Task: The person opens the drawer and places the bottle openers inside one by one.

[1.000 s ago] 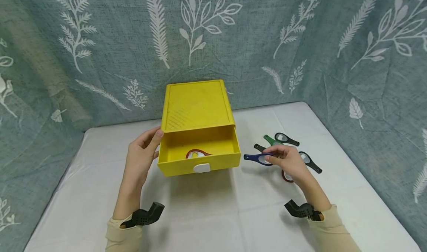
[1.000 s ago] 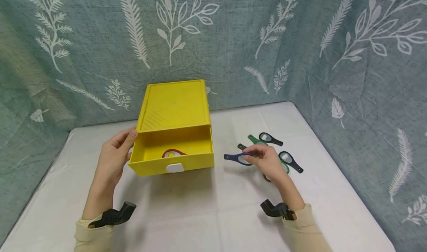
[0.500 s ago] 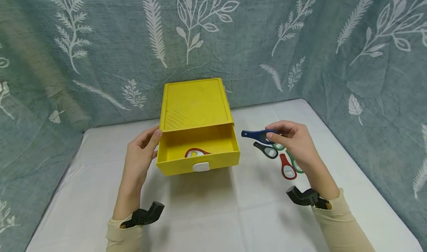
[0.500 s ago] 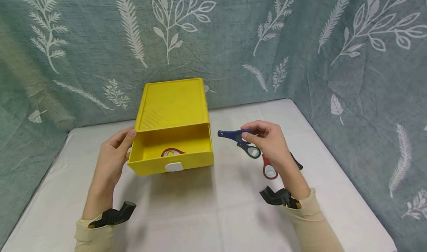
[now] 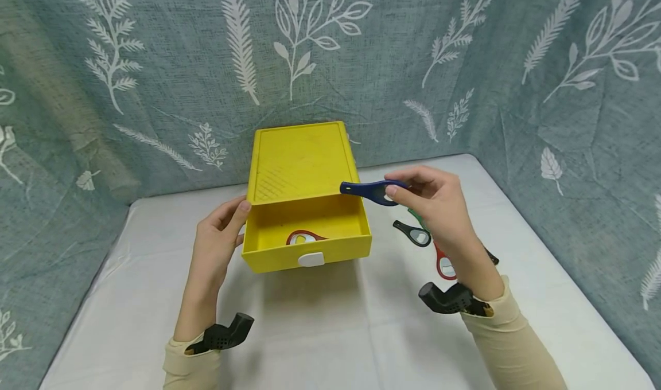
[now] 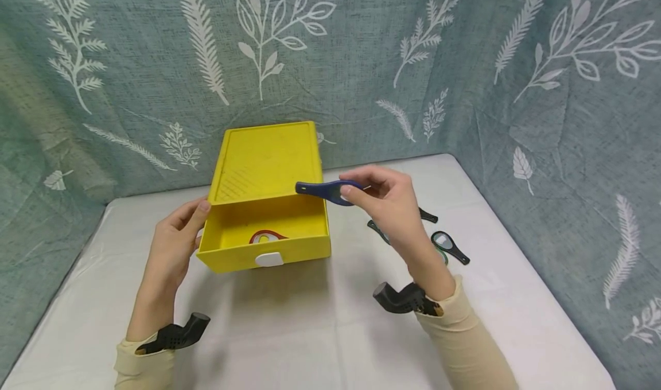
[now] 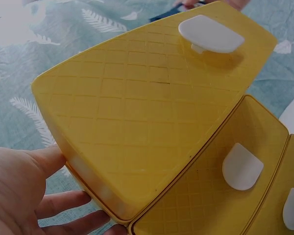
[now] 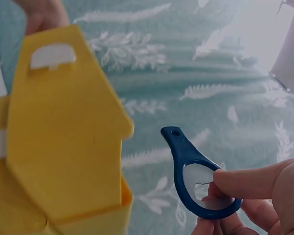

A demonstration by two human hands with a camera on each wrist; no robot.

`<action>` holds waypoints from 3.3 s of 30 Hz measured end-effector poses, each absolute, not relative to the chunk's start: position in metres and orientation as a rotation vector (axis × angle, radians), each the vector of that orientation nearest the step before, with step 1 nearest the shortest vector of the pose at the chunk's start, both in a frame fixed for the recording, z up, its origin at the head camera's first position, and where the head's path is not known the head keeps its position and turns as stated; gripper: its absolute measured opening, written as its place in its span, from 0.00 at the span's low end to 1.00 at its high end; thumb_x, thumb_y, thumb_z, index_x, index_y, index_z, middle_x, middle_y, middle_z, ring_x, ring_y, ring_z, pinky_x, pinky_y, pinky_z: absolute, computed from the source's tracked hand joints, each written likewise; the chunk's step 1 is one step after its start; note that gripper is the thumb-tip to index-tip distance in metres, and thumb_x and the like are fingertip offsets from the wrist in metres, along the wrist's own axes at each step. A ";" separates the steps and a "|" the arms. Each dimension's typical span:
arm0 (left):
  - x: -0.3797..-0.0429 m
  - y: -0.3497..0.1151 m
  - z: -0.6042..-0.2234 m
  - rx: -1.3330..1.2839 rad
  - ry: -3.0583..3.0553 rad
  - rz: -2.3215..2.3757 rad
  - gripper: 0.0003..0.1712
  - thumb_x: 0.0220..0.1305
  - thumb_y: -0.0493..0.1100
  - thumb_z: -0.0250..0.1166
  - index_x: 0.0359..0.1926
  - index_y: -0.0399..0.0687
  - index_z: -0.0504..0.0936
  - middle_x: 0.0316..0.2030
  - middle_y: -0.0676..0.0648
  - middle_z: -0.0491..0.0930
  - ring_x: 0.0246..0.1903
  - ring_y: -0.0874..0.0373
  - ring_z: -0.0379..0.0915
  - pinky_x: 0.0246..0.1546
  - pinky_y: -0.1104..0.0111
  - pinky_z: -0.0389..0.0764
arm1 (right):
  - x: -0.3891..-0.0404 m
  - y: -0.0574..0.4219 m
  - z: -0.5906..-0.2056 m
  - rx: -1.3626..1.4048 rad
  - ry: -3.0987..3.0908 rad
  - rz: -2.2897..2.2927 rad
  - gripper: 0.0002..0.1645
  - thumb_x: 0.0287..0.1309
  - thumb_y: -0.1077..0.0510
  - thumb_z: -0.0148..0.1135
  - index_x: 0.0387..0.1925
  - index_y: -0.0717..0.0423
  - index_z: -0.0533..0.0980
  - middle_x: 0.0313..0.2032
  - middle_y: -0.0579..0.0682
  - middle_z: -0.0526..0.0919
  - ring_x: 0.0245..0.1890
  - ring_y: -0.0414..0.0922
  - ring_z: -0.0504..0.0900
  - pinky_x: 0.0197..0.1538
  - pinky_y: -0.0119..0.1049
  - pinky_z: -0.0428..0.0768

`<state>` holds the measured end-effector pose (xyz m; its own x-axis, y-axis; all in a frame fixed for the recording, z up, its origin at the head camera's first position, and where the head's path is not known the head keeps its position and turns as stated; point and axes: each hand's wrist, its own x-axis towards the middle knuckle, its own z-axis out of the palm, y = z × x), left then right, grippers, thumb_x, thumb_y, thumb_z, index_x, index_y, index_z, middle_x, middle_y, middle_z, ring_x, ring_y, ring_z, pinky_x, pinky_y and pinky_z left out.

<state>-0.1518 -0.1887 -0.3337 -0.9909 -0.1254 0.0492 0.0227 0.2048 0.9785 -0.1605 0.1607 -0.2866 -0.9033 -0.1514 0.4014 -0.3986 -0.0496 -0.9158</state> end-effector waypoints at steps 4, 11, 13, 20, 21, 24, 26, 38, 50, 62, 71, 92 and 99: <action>-0.151 -0.190 -0.334 0.106 -2.346 -1.902 0.37 0.67 0.64 0.60 0.68 0.47 0.72 0.63 0.45 0.72 0.61 0.51 0.67 0.48 0.68 0.80 | -0.165 0.142 -0.282 0.711 -2.013 2.107 0.13 0.59 0.65 0.69 0.45 0.67 0.83 0.38 0.59 0.82 0.33 0.52 0.79 0.39 0.34 0.82; -0.150 -0.188 -0.332 0.108 -2.363 -1.880 0.37 0.67 0.64 0.59 0.68 0.48 0.72 0.62 0.46 0.72 0.60 0.51 0.68 0.50 0.65 0.79 | -0.168 0.108 -0.281 0.817 -2.054 2.109 0.10 0.59 0.67 0.69 0.43 0.65 0.83 0.40 0.56 0.84 0.35 0.53 0.80 0.40 0.36 0.82; -0.150 -0.188 -0.333 0.113 -2.358 -1.880 0.37 0.66 0.64 0.60 0.68 0.48 0.73 0.62 0.46 0.73 0.59 0.52 0.68 0.49 0.66 0.79 | -0.168 0.101 -0.281 0.843 -2.060 2.108 0.10 0.59 0.67 0.69 0.43 0.65 0.83 0.40 0.56 0.84 0.35 0.53 0.81 0.39 0.37 0.82; -0.151 -0.188 -0.333 0.125 -2.358 -1.878 0.37 0.66 0.64 0.60 0.68 0.48 0.73 0.62 0.46 0.73 0.60 0.52 0.68 0.49 0.66 0.79 | -0.167 0.084 -0.278 0.897 -2.065 2.094 0.09 0.58 0.67 0.69 0.42 0.63 0.84 0.40 0.54 0.84 0.34 0.53 0.82 0.38 0.38 0.83; -0.152 -0.188 -0.333 0.123 -2.360 -1.879 0.37 0.66 0.65 0.60 0.68 0.48 0.73 0.62 0.46 0.73 0.60 0.52 0.68 0.49 0.65 0.79 | -0.167 0.082 -0.278 0.902 -2.067 2.090 0.09 0.58 0.67 0.69 0.42 0.62 0.84 0.40 0.54 0.84 0.34 0.53 0.82 0.38 0.38 0.83; -0.152 -0.188 -0.332 0.113 -2.363 -1.887 0.37 0.66 0.65 0.59 0.68 0.48 0.73 0.62 0.46 0.72 0.60 0.52 0.68 0.50 0.66 0.79 | -0.167 0.077 -0.278 0.909 -2.081 2.076 0.09 0.58 0.66 0.70 0.41 0.61 0.84 0.39 0.52 0.85 0.33 0.52 0.81 0.36 0.36 0.82; -0.152 -0.188 -0.331 0.106 -2.362 -1.893 0.37 0.67 0.64 0.59 0.68 0.48 0.73 0.62 0.46 0.72 0.60 0.52 0.68 0.49 0.67 0.79 | -0.168 0.074 -0.279 0.909 -2.094 2.067 0.08 0.58 0.66 0.70 0.41 0.60 0.85 0.39 0.52 0.85 0.33 0.51 0.80 0.36 0.36 0.82; -0.152 -0.187 -0.332 0.093 -2.359 -1.903 0.36 0.68 0.63 0.60 0.69 0.48 0.72 0.62 0.45 0.72 0.61 0.52 0.68 0.47 0.70 0.79 | -0.167 0.078 -0.284 0.766 -2.255 1.870 0.17 0.54 0.67 0.72 0.47 0.61 0.83 0.44 0.51 0.85 0.43 0.46 0.83 0.48 0.38 0.82; -0.152 -0.190 -0.331 0.099 -2.359 -1.919 0.37 0.68 0.63 0.59 0.69 0.47 0.71 0.63 0.44 0.71 0.61 0.51 0.67 0.46 0.72 0.79 | -0.160 0.117 -0.287 0.597 -2.067 1.886 0.12 0.57 0.65 0.70 0.44 0.64 0.83 0.42 0.53 0.84 0.42 0.49 0.80 0.47 0.43 0.82; -0.152 -0.189 -0.332 0.106 -2.367 -1.896 0.37 0.68 0.63 0.59 0.69 0.47 0.71 0.63 0.44 0.71 0.62 0.50 0.67 0.51 0.65 0.79 | -0.160 0.151 -0.304 0.312 -2.060 1.888 0.11 0.57 0.63 0.72 0.42 0.63 0.84 0.41 0.56 0.83 0.39 0.50 0.82 0.45 0.36 0.82; -0.151 -0.188 -0.334 0.108 -2.357 -1.902 0.36 0.68 0.63 0.59 0.69 0.48 0.71 0.63 0.45 0.72 0.61 0.51 0.67 0.47 0.70 0.79 | -0.177 0.171 -0.348 0.107 -2.260 1.726 0.11 0.60 0.60 0.70 0.42 0.63 0.83 0.39 0.55 0.83 0.38 0.47 0.80 0.39 0.31 0.80; -0.150 -0.186 -0.332 0.090 -2.361 -1.885 0.38 0.68 0.64 0.58 0.69 0.47 0.71 0.63 0.44 0.71 0.62 0.51 0.66 0.49 0.68 0.79 | -0.241 0.220 -0.424 0.241 -2.824 1.338 0.19 0.55 0.61 0.72 0.48 0.64 0.82 0.42 0.55 0.85 0.43 0.52 0.81 0.44 0.47 0.81; -0.151 -0.186 -0.332 0.094 -2.361 -1.883 0.38 0.68 0.64 0.58 0.69 0.47 0.70 0.63 0.44 0.71 0.62 0.51 0.67 0.48 0.70 0.79 | -0.246 0.228 -0.429 0.324 -2.904 1.330 0.19 0.54 0.61 0.74 0.48 0.62 0.82 0.42 0.54 0.85 0.42 0.51 0.80 0.39 0.44 0.81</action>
<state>-0.1508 -0.1861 -0.3319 -0.9909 -0.1228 0.0549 0.0261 0.2242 0.9742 -0.2455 0.2284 -0.4292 -0.9772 -0.2112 0.0209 -0.1537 0.6367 -0.7556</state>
